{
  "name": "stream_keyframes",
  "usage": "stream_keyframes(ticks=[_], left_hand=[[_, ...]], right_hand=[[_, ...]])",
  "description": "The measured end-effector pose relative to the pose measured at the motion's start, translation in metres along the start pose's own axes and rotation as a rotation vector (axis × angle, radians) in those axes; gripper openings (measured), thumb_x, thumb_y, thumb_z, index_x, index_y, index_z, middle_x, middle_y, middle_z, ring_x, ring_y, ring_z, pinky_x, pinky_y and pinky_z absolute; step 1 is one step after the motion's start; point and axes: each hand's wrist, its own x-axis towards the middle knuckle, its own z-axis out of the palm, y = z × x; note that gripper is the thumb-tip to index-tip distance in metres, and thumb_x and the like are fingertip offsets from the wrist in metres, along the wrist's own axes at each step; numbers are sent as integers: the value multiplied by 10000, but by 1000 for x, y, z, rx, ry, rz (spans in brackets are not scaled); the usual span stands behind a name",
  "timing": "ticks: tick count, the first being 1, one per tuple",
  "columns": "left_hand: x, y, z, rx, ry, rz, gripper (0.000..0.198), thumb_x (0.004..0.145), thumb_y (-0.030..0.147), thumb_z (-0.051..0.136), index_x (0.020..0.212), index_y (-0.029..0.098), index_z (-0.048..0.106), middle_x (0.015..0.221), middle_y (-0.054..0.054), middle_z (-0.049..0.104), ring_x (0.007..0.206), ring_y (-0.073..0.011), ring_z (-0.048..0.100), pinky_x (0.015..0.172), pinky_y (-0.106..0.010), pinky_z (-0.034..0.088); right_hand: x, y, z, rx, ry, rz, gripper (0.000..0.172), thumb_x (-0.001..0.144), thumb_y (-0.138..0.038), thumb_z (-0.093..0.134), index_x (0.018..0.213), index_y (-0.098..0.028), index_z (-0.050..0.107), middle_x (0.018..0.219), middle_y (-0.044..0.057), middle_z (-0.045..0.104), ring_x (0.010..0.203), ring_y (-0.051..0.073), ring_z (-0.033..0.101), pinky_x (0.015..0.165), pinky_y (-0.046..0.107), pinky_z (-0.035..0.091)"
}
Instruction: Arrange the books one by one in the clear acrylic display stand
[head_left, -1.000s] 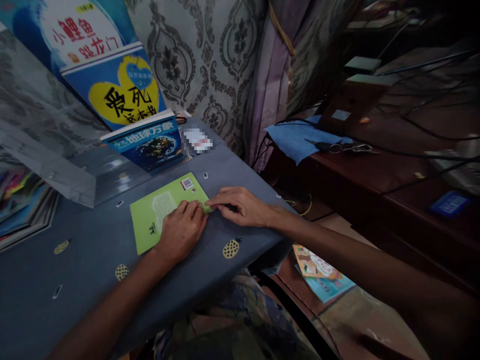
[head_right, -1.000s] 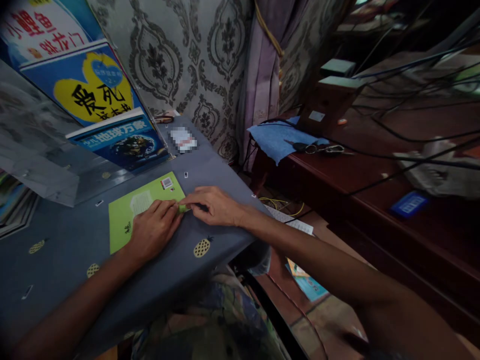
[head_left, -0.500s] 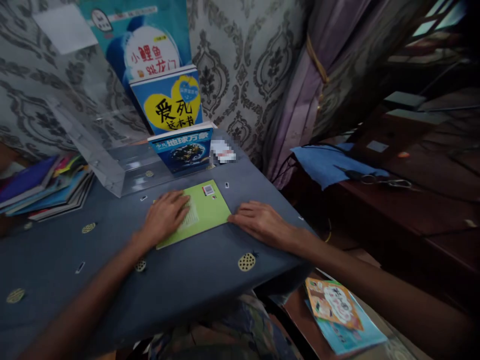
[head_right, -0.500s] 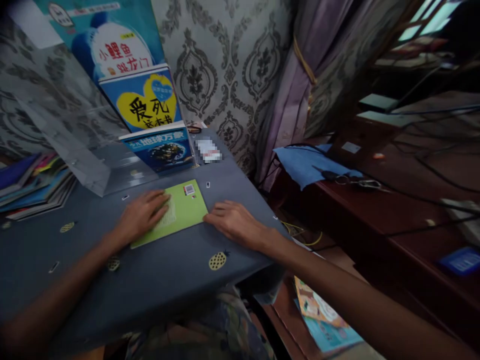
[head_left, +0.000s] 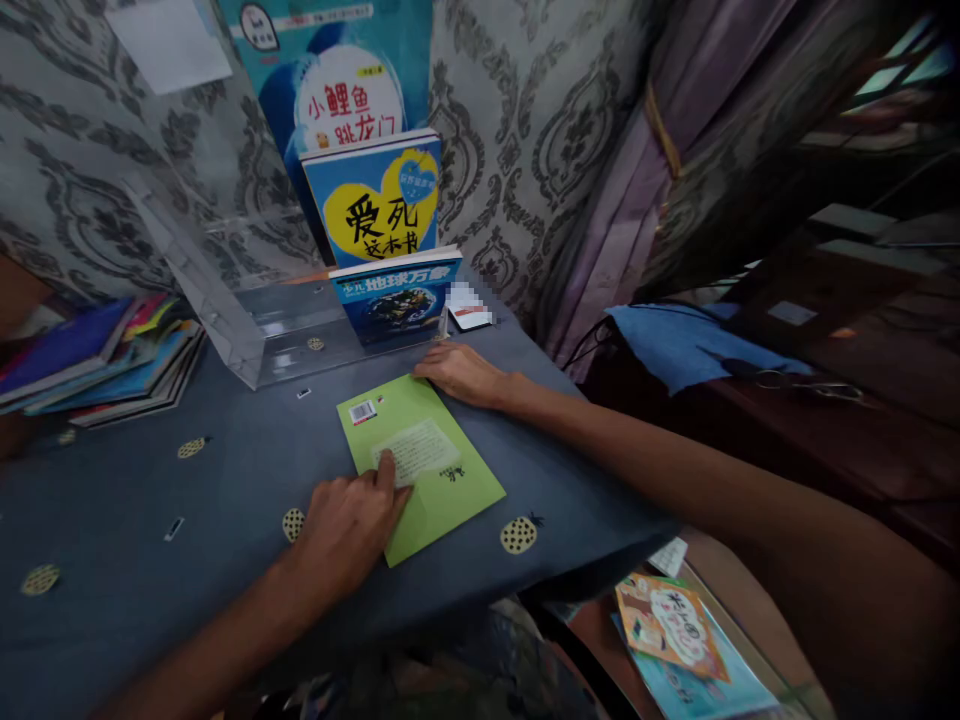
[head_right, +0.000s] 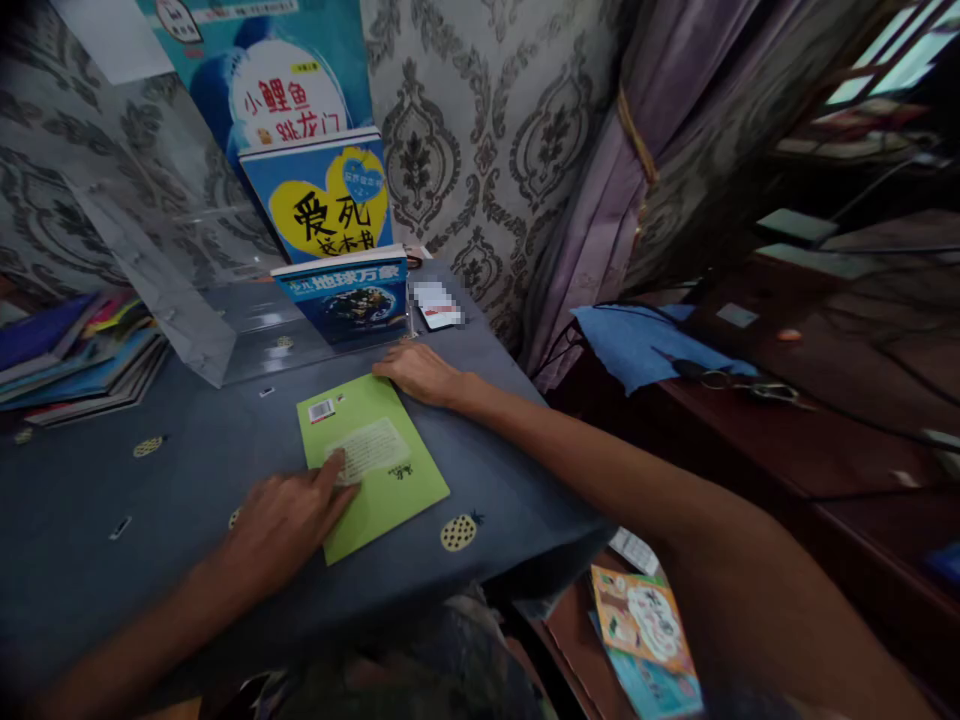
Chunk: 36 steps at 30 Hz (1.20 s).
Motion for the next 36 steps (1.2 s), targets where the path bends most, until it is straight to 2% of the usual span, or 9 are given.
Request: stream_keyframes(ticks=[4,7,12,14,16,23,28,33,36], left_hand=[[5,5,-5,49,-50,-27,470,1065,262,351,1480,55,426,1051,-174,747,902,-311,747,684,-418,602],[-1,6,-2,55,-10,-19,521,1053,355,420,1468,41,449,1025,-170,743,898,-310,738,660,-407,610],[-20,21,15,109,262,130,665,865,558,693,1295,55,629,1139,-189,704,1027,-343,684,704,-407,628],[-23,25,22,135,374,191,626,864,501,718,1299,60,628,1205,-190,687,1093,-342,658,767,-412,629],[-23,23,27,163,423,208,544,915,406,675,1329,59,605,1258,-191,673,1168,-341,628,824,-417,621],[-22,-7,26,239,391,288,437,978,285,550,1358,70,572,1346,-192,635,1244,-357,590,950,-475,568],[-22,-16,26,237,372,360,437,995,241,493,1381,40,527,1384,-213,600,1296,-386,550,1045,-568,484],[-23,-21,25,142,359,390,435,993,180,440,1402,35,476,1407,-236,565,1344,-375,513,1051,-542,478],[-24,-20,22,59,355,404,434,993,147,410,1421,89,451,1458,-214,525,1388,-338,476,1045,-501,492]], right_hand=[[11,-1,4,22,37,10,255,1000,-102,456,1034,-148,705,899,87,693,883,219,602,824,337,432],[7,-1,8,64,92,8,265,1011,-114,445,1009,-142,708,873,83,690,870,209,601,821,328,437],[6,3,15,92,138,1,250,995,-104,460,992,-152,706,847,72,692,863,207,599,804,324,441],[7,4,17,116,161,6,245,984,-102,472,965,-161,709,845,66,691,850,202,600,788,315,439],[6,5,20,157,192,20,245,974,-97,478,954,-165,712,861,65,694,845,196,604,769,301,433],[6,3,23,234,221,101,231,934,-65,511,998,-157,713,917,75,706,876,194,609,769,282,421],[7,0,24,220,205,146,240,934,-71,511,1043,-152,710,966,90,715,904,209,616,787,297,432],[-1,-4,25,224,226,123,293,901,-41,508,1084,-144,713,972,101,717,932,223,616,813,310,447],[-12,-9,24,285,260,85,341,868,-17,513,1115,-139,714,987,98,730,944,219,618,840,316,459]])
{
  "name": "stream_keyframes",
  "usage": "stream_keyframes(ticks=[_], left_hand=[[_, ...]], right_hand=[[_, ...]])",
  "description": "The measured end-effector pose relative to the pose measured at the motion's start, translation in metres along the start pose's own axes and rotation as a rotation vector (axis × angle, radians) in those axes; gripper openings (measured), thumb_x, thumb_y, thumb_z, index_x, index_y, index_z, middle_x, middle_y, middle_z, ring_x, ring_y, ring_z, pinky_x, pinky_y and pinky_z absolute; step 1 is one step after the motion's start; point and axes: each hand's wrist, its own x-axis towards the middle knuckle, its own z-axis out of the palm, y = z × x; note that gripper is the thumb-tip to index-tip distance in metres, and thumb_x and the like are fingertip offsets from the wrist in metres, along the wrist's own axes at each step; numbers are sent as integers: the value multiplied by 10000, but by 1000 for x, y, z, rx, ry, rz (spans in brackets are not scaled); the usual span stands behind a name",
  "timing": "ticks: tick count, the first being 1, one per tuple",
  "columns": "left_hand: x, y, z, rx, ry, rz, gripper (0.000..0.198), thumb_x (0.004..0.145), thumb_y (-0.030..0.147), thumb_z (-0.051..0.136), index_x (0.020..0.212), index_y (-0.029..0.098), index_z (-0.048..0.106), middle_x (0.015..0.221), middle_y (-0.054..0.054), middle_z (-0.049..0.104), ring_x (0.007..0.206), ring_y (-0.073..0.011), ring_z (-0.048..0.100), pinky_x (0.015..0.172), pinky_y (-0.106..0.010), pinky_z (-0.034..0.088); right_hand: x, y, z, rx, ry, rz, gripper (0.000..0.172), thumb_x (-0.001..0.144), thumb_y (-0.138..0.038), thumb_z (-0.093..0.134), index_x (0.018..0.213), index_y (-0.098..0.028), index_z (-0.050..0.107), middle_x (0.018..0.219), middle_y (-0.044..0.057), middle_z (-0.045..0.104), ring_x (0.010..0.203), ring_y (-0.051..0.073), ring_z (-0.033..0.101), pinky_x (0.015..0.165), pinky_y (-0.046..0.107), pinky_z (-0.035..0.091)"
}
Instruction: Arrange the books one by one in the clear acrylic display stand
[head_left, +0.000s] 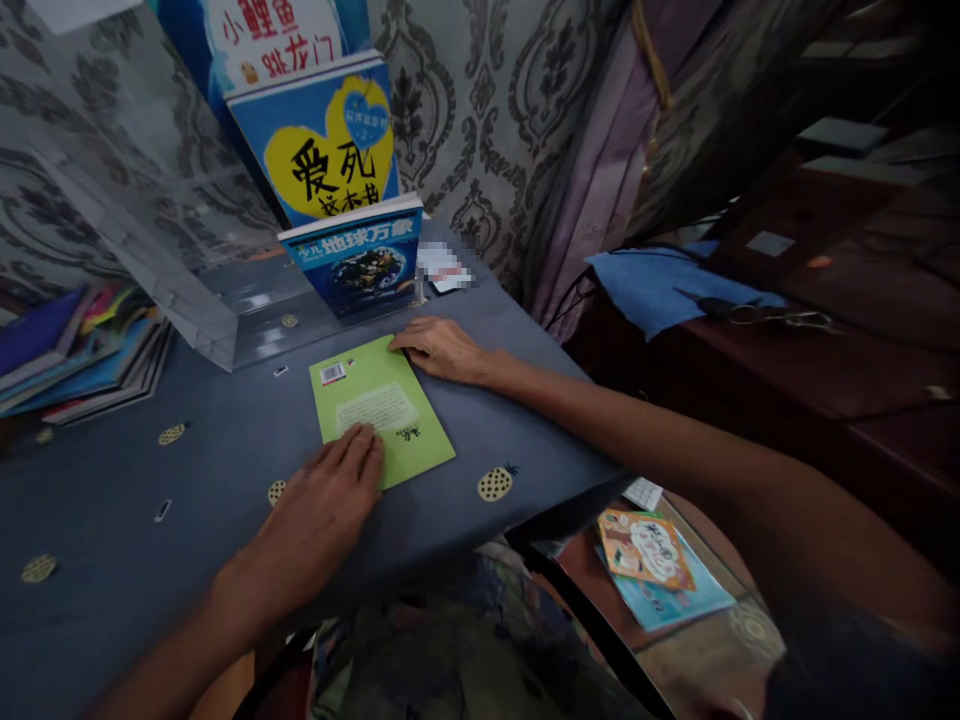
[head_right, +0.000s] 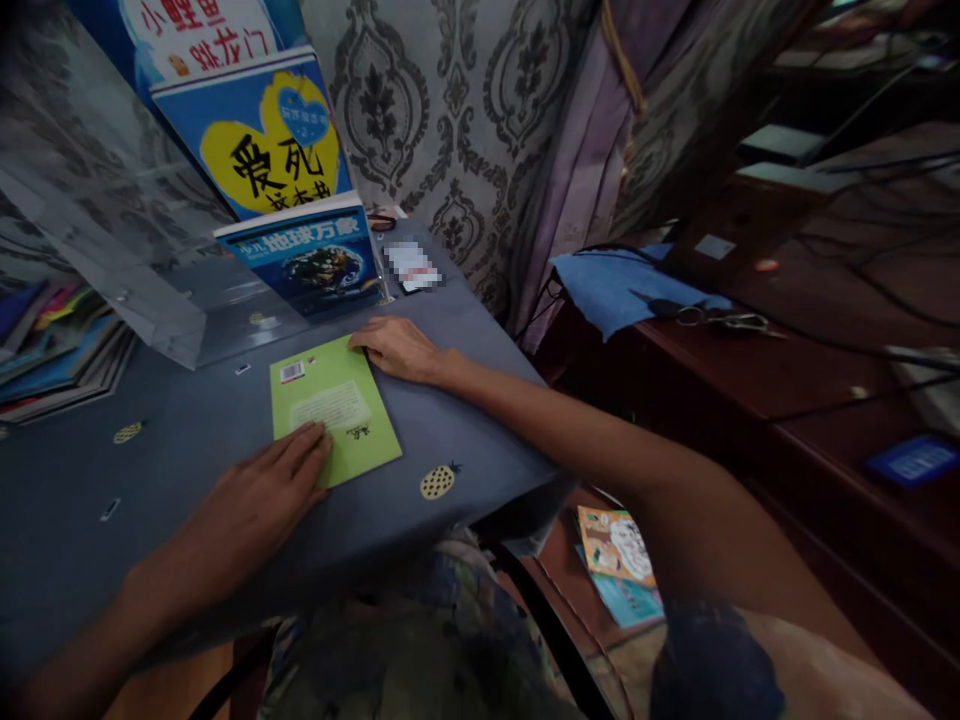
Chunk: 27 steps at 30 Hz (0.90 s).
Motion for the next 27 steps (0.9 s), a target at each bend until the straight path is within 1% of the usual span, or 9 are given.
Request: stream_keyframes(ticks=[3,7,10,12,15,18,21,24,27], left_hand=[[7,6,-1,-1,11,-9,410,1003,142,403,1404,86,463,1462,-210,517,1381,-322,481,1032,-474,509],[25,22,3,58,74,-37,347,1025,206,417,1295,31,546,1337,-226,601,1265,-328,565,974,-463,544],[36,32,5,78,117,-56,301,1027,213,434,1226,54,594,1246,-193,647,1169,-302,605,930,-436,560],[40,36,4,88,128,-49,266,1028,207,437,1173,80,620,1188,-165,668,1095,-280,623,880,-410,571],[44,39,2,108,148,-24,232,1025,205,449,1093,107,648,1114,-140,681,999,-263,630,812,-387,574],[46,40,2,122,139,-15,225,1025,199,447,1046,126,659,1069,-133,675,963,-255,620,781,-373,563],[48,42,3,152,121,1,227,1021,169,439,1068,124,656,1088,-141,668,972,-256,609,767,-367,553],[48,42,4,181,120,14,228,1017,156,442,1087,112,655,1078,-142,671,955,-255,612,743,-362,553],[48,42,4,177,125,8,222,1012,151,453,1083,107,659,1049,-135,678,938,-252,620,706,-351,557]], right_hand=[[-20,-12,-5,89,27,-36,382,844,1,499,1122,-145,718,974,87,741,923,206,624,824,313,474],[-60,-41,-16,215,43,-95,423,824,23,467,1120,-146,717,940,77,747,907,195,631,808,316,494],[-89,-65,-25,313,33,-102,453,831,32,446,1141,-170,708,939,65,745,898,175,638,791,302,512],[-101,-76,-29,365,26,-100,461,835,37,437,1146,-174,704,946,63,748,891,168,641,786,297,521],[-106,-85,-33,413,24,-58,484,803,47,435,1138,-176,705,982,61,761,904,171,656,799,306,530],[-105,-86,-36,503,22,26,522,760,54,427,1133,-179,709,976,49,767,915,158,680,795,282,535],[-104,-85,-38,587,20,81,538,753,40,429,1172,-162,699,979,57,766,909,148,700,780,259,536],[-105,-85,-38,598,26,120,547,753,22,440,1207,-155,688,990,62,768,905,149,710,774,252,534],[-106,-86,-38,608,26,150,550,757,13,442,1227,-151,677,994,57,778,847,136,714,733,235,527]])
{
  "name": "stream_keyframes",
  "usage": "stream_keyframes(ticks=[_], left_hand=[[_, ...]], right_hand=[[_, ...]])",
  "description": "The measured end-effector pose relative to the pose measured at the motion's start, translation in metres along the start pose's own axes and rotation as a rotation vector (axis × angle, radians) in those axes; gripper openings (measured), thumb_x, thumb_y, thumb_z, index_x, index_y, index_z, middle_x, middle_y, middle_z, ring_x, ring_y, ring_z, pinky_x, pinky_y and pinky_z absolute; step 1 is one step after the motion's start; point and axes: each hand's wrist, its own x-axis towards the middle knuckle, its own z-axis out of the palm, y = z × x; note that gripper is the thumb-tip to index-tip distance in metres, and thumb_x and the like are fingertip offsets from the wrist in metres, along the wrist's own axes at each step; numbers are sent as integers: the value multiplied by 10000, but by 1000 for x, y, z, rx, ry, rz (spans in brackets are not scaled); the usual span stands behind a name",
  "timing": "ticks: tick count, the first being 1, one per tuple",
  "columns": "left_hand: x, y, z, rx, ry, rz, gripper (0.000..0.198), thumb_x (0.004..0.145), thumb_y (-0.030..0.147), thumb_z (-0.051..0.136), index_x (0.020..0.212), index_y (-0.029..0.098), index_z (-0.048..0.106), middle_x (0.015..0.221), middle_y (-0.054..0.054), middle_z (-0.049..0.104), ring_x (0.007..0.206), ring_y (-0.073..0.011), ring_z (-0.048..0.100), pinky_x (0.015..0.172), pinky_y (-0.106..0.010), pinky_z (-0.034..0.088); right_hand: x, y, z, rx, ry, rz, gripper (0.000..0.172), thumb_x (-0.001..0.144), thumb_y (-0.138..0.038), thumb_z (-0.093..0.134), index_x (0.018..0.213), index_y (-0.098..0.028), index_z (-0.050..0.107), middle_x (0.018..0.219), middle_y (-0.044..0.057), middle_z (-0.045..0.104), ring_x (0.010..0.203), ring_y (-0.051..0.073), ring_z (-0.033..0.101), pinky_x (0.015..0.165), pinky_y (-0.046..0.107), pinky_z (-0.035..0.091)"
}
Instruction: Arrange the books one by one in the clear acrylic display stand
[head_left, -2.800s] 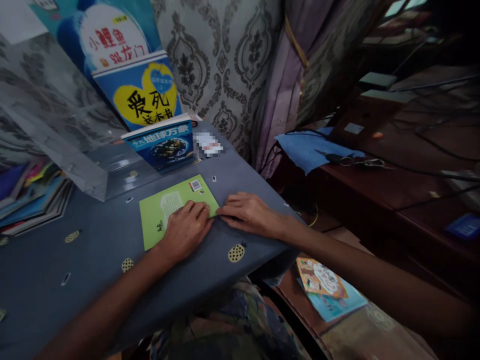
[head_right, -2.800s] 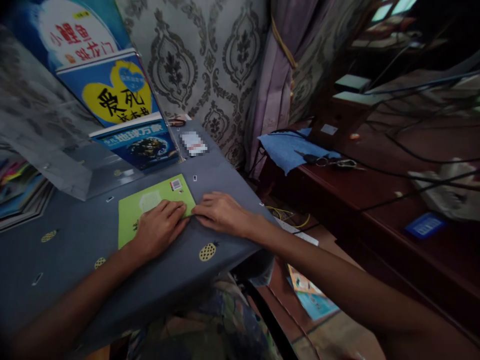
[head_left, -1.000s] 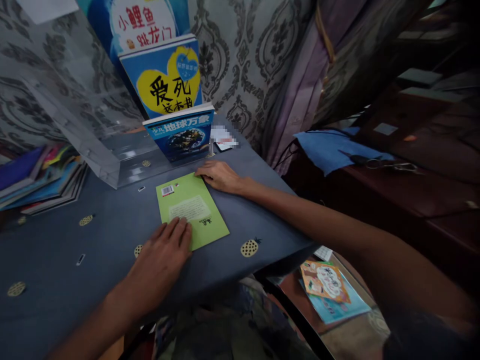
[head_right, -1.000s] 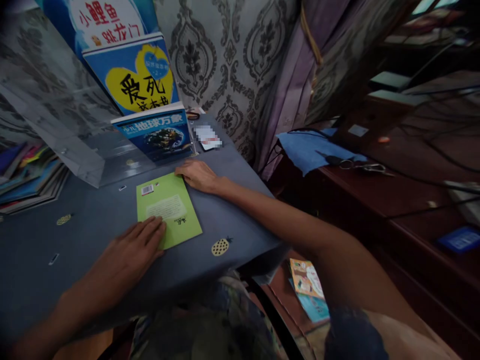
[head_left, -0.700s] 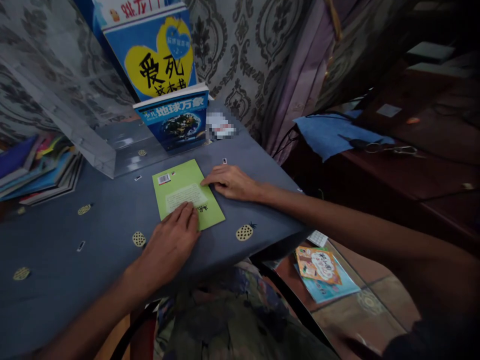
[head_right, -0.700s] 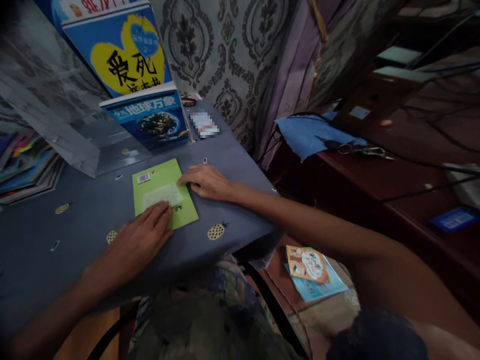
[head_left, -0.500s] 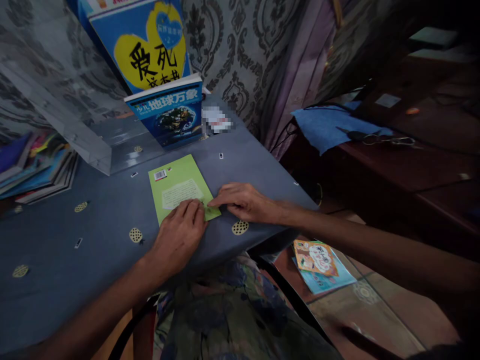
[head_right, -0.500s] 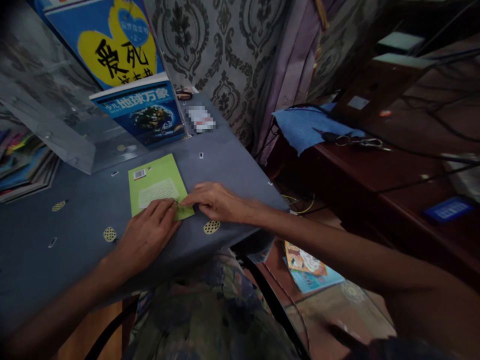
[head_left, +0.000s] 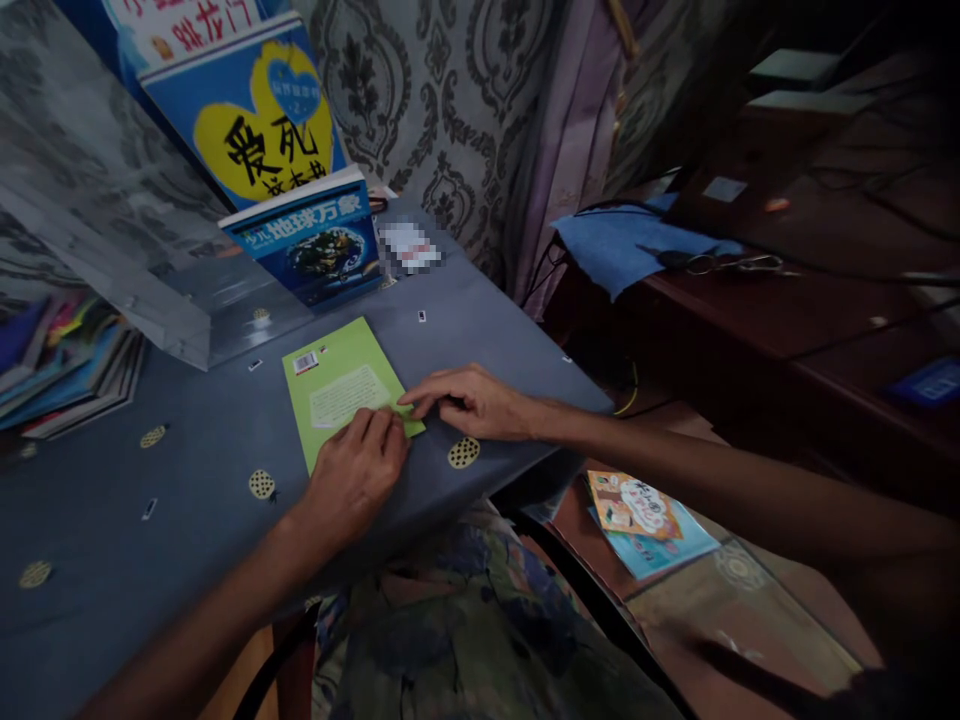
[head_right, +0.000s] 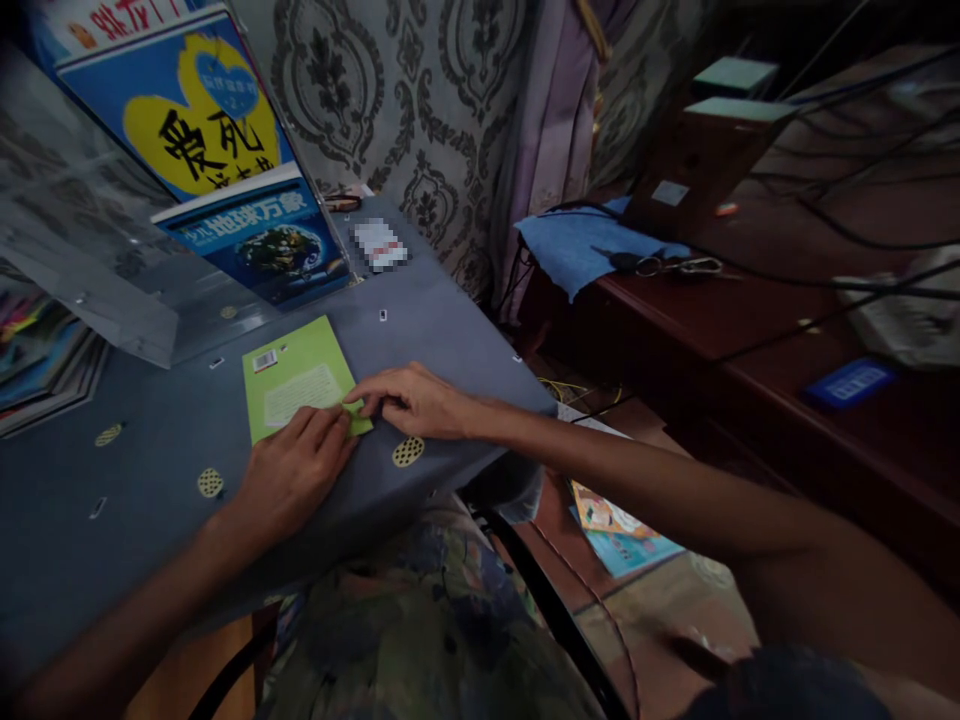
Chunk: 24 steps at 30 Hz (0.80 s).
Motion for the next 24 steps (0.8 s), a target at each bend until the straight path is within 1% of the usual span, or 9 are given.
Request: stream_keyframes(ticks=[4,8,10,14,17,19,21,24], left_hand=[[0,-1,-1,-7,25,8,213,995,115,457,1021,126,669,991,-110,685,903,-246,627,639,-335,550],[1,0,-2,-6,12,4,227,975,82,447,989,131,669,952,-101,685,876,-245,634,609,-331,547],[2,0,-3,-10,4,-3,230,975,85,444,984,131,669,940,-101,684,877,-247,638,606,-330,547],[3,2,-4,-27,-22,-34,241,993,108,433,988,136,672,951,-100,689,891,-242,643,618,-322,547],[2,2,-2,-42,-23,-48,235,994,118,442,1006,136,676,1002,-110,692,905,-238,643,635,-320,551],[1,3,0,-35,-12,-41,232,988,115,451,1013,135,680,1053,-120,691,913,-237,639,651,-327,556],[-1,3,2,-18,4,-27,228,980,107,460,1030,132,681,1088,-129,686,925,-240,634,666,-333,560],[-4,6,5,3,18,-4,228,964,86,474,1067,112,675,1123,-152,671,966,-252,625,716,-341,566]], right_hand=[[0,-1,-1,17,2,64,556,762,14,442,1241,-157,666,982,39,794,786,117,711,667,206,504],[0,-3,-1,16,9,86,518,779,-3,457,1213,-173,683,981,26,798,729,105,700,621,192,484],[0,-4,-1,14,16,84,496,788,-10,460,1195,-173,691,979,27,798,734,107,701,637,200,495],[0,-5,-1,37,19,64,472,804,-14,455,1181,-169,692,986,38,791,873,129,723,753,237,540],[1,-5,-2,20,16,22,425,820,-18,447,1115,-170,712,969,40,779,886,132,711,798,261,548],[1,-3,-2,-25,8,-39,376,833,-24,454,1036,-172,734,922,38,770,866,141,692,798,278,546],[0,-2,-1,-89,-13,-109,362,850,-18,451,987,-183,743,891,36,764,868,151,674,808,296,540],[-5,-1,3,-249,-54,-197,384,886,-4,428,1013,-193,737,936,48,769,916,170,661,833,328,518]])
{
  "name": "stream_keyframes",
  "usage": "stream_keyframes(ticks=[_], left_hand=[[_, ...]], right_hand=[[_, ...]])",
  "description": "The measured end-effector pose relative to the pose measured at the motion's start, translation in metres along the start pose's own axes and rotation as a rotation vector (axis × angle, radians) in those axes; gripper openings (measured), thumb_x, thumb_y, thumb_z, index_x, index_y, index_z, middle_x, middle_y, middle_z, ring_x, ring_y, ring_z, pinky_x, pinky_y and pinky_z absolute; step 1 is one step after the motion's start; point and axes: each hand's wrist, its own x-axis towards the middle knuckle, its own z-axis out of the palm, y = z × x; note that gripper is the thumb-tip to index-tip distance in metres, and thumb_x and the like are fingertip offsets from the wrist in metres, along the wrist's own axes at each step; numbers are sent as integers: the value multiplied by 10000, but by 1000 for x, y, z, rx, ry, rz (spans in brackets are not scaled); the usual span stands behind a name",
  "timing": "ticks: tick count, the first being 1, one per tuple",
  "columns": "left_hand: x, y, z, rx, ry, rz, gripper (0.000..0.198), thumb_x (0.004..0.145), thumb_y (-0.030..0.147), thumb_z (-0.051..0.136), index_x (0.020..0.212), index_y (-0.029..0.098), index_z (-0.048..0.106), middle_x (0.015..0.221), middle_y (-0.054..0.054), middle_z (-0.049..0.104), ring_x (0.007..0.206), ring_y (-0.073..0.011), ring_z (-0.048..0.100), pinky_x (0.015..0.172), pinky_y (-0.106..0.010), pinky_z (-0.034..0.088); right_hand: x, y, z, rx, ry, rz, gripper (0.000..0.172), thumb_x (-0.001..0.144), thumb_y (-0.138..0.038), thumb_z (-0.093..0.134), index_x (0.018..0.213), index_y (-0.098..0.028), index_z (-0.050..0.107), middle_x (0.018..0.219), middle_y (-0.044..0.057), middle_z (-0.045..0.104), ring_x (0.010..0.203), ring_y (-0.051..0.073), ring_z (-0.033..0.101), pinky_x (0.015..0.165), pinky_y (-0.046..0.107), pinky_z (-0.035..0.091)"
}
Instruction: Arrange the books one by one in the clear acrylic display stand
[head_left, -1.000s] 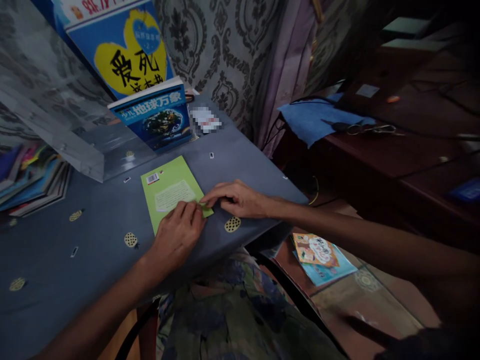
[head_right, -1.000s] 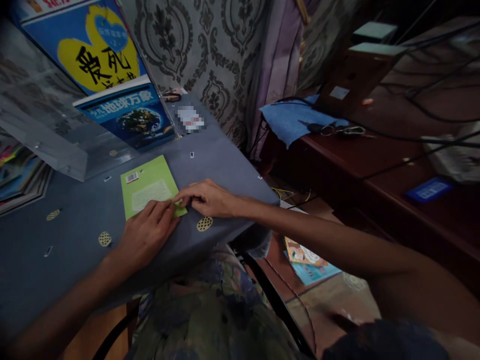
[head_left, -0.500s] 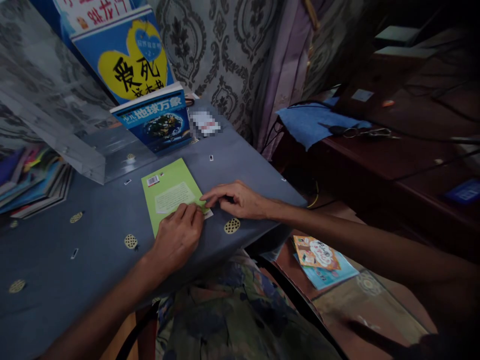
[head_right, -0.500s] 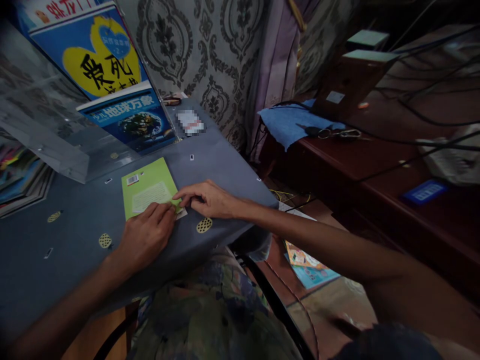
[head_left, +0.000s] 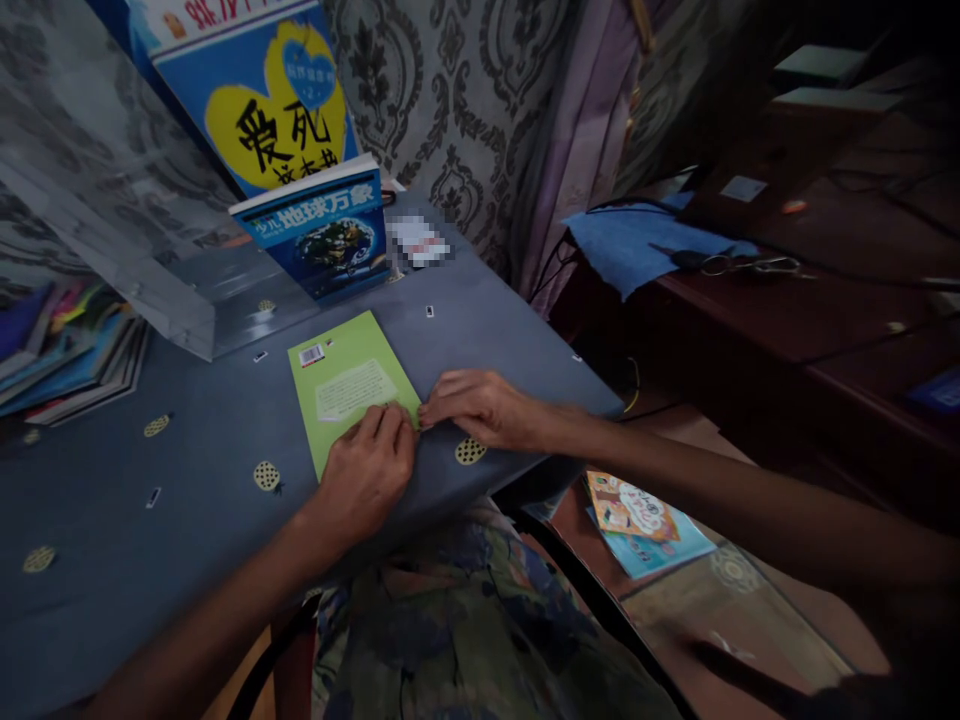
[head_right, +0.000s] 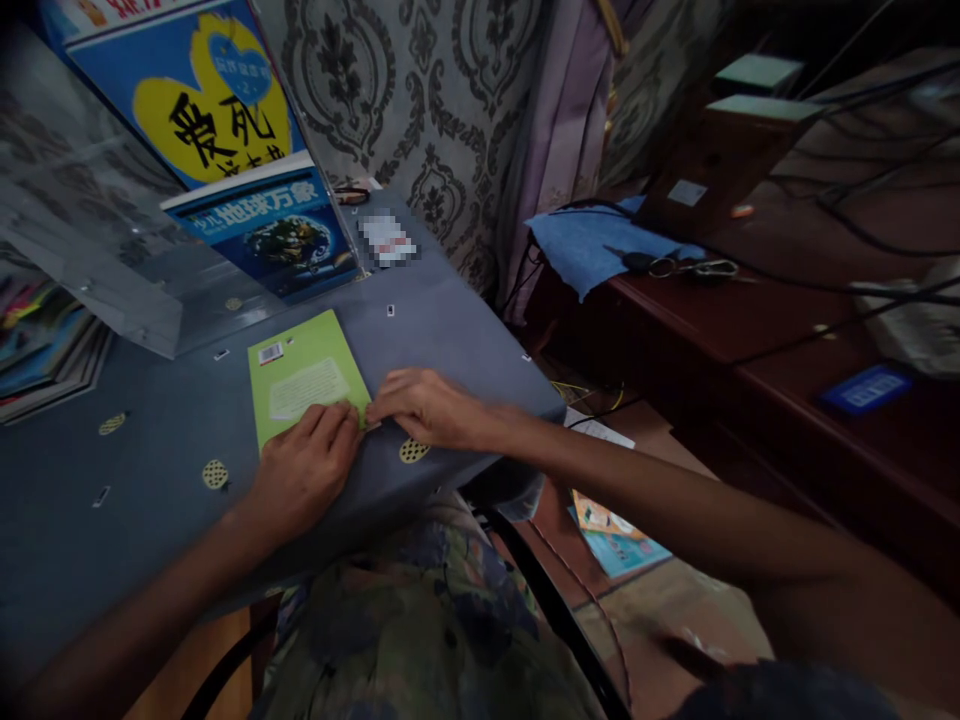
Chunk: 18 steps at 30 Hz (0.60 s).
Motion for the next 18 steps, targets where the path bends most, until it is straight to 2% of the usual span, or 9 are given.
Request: stream_keyframes(ticks=[4,7,12,15,18], left_hand=[[0,5,3,-19,-43,-21,245,948,56,485,1114,87,662,1139,-174,654,1030,-263,620,822,-361,571],[0,8,4,-25,-63,-38,283,939,42,492,1184,55,633,1129,-181,659,1057,-270,626,862,-370,569],[-7,9,3,-9,-55,-12,375,940,58,482,1305,23,564,1266,-207,636,1156,-294,603,939,-404,544],[-9,6,-1,-41,-25,2,387,979,113,451,1350,50,537,1326,-169,629,1231,-282,571,1002,-403,507],[-1,-3,-2,-109,-77,-27,336,1000,145,437,1305,101,572,1307,-125,649,1209,-251,587,965,-379,513]], right_hand=[[-11,-8,5,-281,-89,-64,369,889,-34,485,1135,-190,711,1118,86,756,1053,230,633,874,403,475],[-18,-13,7,-378,-113,-85,411,886,-63,525,1252,-187,666,1197,102,731,1117,254,611,907,432,457],[-21,-16,11,-398,-109,-68,448,857,-57,541,1280,-160,647,1231,125,704,1109,272,595,859,431,481],[-22,-16,11,-376,-105,-70,442,845,-46,549,1264,-146,646,1211,132,705,1058,264,601,839,417,492],[-23,-15,12,-352,-102,-57,446,848,-36,534,1260,-165,645,1178,119,719,1042,254,612,840,406,495]])
